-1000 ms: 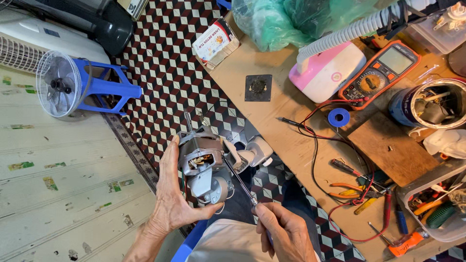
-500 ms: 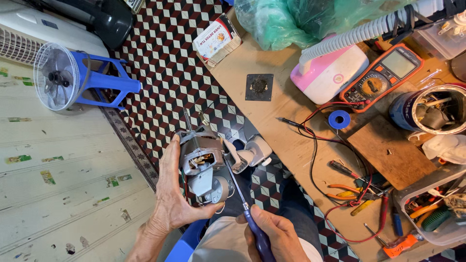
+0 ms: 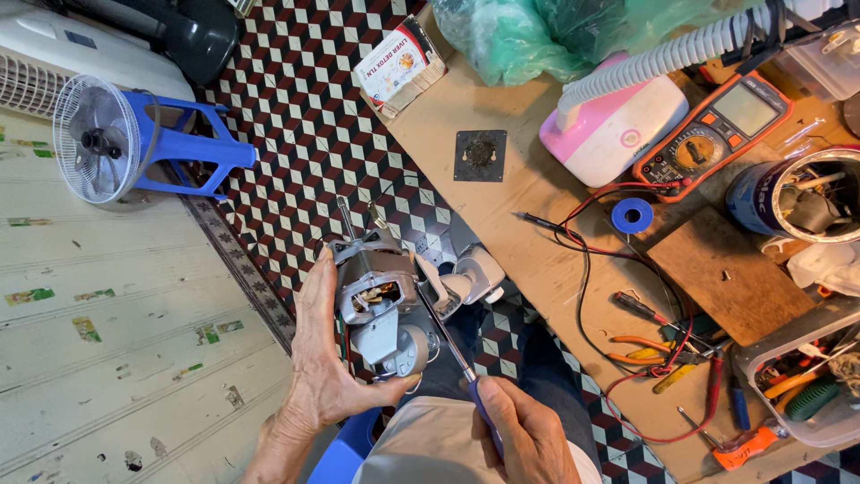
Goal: The person works on a disassembled fan motor assembly at a cluttered workbench. They use a screwdriver to adjust internal components, then switch to a cordless drill to tighten screws. The person also handles small parts and wires while reassembling the motor housing.
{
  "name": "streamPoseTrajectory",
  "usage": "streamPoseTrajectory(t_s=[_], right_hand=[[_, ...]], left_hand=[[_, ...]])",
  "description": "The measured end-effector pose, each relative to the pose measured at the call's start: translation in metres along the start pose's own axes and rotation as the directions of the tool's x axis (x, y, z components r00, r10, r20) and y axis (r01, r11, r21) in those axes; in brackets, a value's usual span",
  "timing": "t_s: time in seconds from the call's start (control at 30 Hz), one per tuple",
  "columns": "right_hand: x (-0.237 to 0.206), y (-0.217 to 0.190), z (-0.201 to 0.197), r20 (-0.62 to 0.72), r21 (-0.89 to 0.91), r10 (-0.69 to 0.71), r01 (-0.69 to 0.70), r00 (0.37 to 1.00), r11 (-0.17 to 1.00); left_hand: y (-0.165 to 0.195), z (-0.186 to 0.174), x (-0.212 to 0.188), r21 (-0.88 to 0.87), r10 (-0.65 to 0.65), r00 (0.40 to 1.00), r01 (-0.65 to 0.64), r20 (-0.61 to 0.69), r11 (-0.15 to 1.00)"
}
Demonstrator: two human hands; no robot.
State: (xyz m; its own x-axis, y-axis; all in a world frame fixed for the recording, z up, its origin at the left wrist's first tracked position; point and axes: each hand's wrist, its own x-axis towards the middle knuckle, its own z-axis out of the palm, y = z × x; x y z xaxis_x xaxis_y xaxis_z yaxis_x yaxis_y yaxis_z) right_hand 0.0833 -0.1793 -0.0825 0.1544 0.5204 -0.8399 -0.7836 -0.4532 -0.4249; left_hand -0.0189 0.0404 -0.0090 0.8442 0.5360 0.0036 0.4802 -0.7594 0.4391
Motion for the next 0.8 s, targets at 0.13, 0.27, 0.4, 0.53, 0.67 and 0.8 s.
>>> streamPoseTrajectory(t_s=[0.13, 0.27, 0.4, 0.53, 0.67, 0.8], right_hand=[[-0.008, 0.007, 0.008, -0.058, -0.566, -0.858, 0.691, 0.510, 0.449], [-0.003, 0.006, 0.004, -0.133, -0.367, -0.662, 0.584, 0.737, 0.724], [0.005, -0.004, -0.010, 0.199, 0.337, 0.061, -0.127, 0.978, 0.933], [-0.007, 0.000, 0.000, -0.014, -0.445, -0.780, 0.695, 0.626, 0.566], [-0.004, -0.001, 0.003, -0.155, -0.535, -0.682, 0.520, 0.715, 0.666], [0.007, -0.012, -0.014, 0.213, 0.292, 0.008, -0.071, 0.977, 0.954]], left_hand=[[0.002, 0.001, -0.001, 0.012, 0.015, 1.000, -0.015, -0.014, 1.000], [0.003, 0.002, -0.002, -0.017, -0.028, 0.999, 0.027, -0.017, 0.999], [0.005, 0.004, -0.001, -0.003, -0.019, 0.999, 0.019, -0.035, 1.000], [0.007, 0.006, -0.001, 0.024, -0.012, 0.999, 0.013, -0.034, 1.000], [0.010, 0.009, -0.001, 0.034, -0.015, 0.998, 0.017, -0.053, 0.999], [0.010, 0.011, 0.000, 0.034, -0.011, 0.999, 0.013, -0.052, 0.999]])
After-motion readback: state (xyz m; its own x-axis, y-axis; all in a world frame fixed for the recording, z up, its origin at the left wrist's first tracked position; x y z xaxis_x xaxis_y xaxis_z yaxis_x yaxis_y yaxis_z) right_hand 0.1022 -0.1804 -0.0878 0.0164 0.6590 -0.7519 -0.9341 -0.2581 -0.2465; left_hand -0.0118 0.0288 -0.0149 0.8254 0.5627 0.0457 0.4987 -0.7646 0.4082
